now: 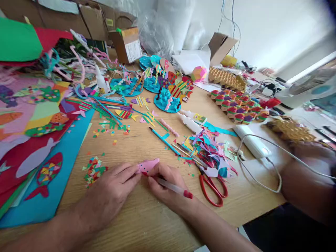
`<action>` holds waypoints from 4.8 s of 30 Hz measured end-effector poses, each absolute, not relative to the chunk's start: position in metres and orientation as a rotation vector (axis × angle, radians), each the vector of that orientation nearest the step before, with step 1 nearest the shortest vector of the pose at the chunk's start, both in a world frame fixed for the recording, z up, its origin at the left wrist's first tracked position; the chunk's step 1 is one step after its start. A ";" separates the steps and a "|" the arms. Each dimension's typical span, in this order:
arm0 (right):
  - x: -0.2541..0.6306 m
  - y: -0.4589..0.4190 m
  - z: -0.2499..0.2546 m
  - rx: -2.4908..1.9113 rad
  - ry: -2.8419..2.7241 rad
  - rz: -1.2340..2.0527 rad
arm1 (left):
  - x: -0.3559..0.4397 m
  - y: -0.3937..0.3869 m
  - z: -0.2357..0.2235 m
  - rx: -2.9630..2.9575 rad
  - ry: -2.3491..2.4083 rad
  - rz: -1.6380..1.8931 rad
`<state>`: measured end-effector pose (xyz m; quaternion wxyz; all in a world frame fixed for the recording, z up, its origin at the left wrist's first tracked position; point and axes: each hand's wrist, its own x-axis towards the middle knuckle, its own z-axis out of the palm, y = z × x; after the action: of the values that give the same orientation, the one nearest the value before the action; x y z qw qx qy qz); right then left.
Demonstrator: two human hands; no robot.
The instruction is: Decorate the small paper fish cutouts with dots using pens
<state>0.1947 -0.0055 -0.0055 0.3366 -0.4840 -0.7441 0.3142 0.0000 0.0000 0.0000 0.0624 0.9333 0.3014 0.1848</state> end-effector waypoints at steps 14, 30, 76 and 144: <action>0.195 -0.004 -0.008 -1.254 -1.948 0.816 | 0.002 -0.002 -0.003 2.811 0.963 0.638; 0.195 -0.004 -0.008 -1.240 -1.952 0.777 | 0.001 0.001 0.003 2.890 0.929 0.598; 0.195 -0.004 -0.006 -1.249 -1.957 0.786 | 0.001 0.001 0.004 2.876 0.925 0.617; 0.195 -0.003 -0.009 -1.243 -1.936 0.795 | 0.001 0.001 0.004 2.864 0.925 0.573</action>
<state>0.1947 -0.0034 -0.0089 0.3461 -0.4791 -0.7462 0.3064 0.0013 0.0014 0.0036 0.0390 0.9341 0.3017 0.1868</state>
